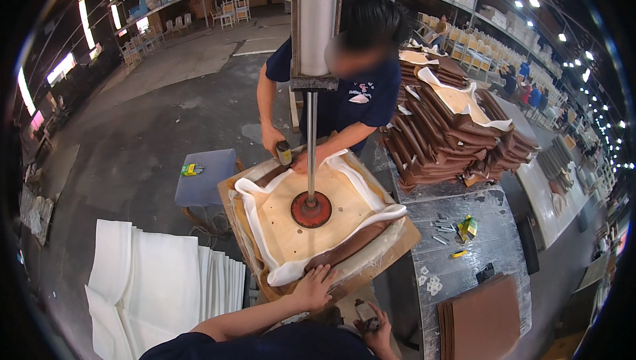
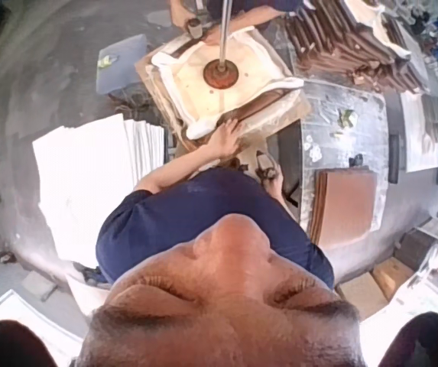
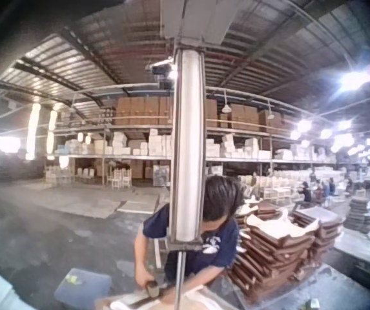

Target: The person staples fabric to a wooden frame using a pneumatic staple gun while a coworker assists by holding the frame and applying staples. They repeatedly pull and secure the fabric around the edges of the frame, then place a white sheet over the assembly and continue stapling.

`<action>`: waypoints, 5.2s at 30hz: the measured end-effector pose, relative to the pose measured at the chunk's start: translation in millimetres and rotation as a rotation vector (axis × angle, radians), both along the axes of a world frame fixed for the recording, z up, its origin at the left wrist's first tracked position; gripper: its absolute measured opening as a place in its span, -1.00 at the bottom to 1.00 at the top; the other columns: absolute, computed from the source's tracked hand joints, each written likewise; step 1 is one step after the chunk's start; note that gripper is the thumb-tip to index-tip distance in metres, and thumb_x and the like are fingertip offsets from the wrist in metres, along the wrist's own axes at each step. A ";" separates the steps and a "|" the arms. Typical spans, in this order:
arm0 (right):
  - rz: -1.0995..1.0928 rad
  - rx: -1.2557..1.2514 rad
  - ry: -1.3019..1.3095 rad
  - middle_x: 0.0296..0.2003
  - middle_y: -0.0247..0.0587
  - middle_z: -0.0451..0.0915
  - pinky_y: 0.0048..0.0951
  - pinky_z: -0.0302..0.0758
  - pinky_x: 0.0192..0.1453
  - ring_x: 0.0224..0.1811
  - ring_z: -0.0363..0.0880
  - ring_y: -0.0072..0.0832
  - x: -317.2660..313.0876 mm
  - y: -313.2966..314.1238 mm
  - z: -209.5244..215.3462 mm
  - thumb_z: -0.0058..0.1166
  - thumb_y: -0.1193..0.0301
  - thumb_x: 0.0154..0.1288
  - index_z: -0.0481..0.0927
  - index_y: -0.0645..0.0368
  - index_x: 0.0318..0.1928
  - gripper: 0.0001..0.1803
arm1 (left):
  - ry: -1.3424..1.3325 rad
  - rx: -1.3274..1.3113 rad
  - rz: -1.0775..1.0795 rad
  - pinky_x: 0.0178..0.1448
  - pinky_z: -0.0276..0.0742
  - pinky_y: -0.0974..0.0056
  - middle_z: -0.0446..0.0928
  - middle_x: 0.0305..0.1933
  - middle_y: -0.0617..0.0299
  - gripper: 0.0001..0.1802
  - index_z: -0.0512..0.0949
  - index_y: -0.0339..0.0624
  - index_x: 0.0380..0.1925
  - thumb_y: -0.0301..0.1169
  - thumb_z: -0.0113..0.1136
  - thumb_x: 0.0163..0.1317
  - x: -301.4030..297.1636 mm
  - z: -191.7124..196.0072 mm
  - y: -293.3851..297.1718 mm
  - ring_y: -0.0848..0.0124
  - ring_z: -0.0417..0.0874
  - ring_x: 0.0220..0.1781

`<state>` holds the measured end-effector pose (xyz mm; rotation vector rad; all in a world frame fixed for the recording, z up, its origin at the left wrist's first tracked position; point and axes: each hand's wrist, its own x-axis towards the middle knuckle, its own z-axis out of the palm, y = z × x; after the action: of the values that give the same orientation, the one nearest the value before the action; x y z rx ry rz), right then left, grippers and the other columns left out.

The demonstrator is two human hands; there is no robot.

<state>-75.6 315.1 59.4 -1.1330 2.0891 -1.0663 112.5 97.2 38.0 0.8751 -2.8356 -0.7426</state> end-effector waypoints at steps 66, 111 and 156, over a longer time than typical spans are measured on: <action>-0.012 -0.166 -0.304 -0.01 -0.23 0.74 -0.40 0.59 -0.23 -0.28 0.62 -0.55 -48.5 -60.2 -38.1 0.59 0.49 0.33 0.53 0.28 0.54 -0.20 | 0.215 0.033 0.096 0.79 0.26 -0.16 0.22 0.73 -0.30 -0.52 0.74 -0.11 0.22 -0.30 0.48 0.30 10.8 1.7 24.7 -0.23 0.33 0.72; 0.002 -0.138 -0.327 -0.08 -0.24 0.70 -0.40 0.57 -0.24 -0.30 0.61 -0.54 -10.9 -55.2 -39.7 0.61 0.47 0.30 0.52 0.35 0.52 -0.17 | 0.278 -0.033 -0.020 0.78 0.25 -0.23 0.13 0.76 -0.29 -0.64 0.72 -0.20 0.00 -0.29 0.52 0.26 28.7 -2.4 18.5 -0.32 0.31 0.72; 0.025 -0.031 -0.459 -0.29 -0.29 0.78 -0.49 0.65 -0.37 -0.41 0.75 -0.58 7.6 -149.2 18.2 0.58 0.48 0.37 0.68 0.35 0.27 -0.47 | 0.465 0.000 -0.012 0.69 0.33 -0.29 0.24 0.69 -0.35 -0.69 0.71 -0.18 -0.05 -0.37 0.47 0.23 27.4 -2.4 17.7 -0.33 0.39 0.65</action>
<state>-68.0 165.9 77.6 -0.8284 1.6979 -1.2168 139.9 114.9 35.6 0.5893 -2.4303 -0.8217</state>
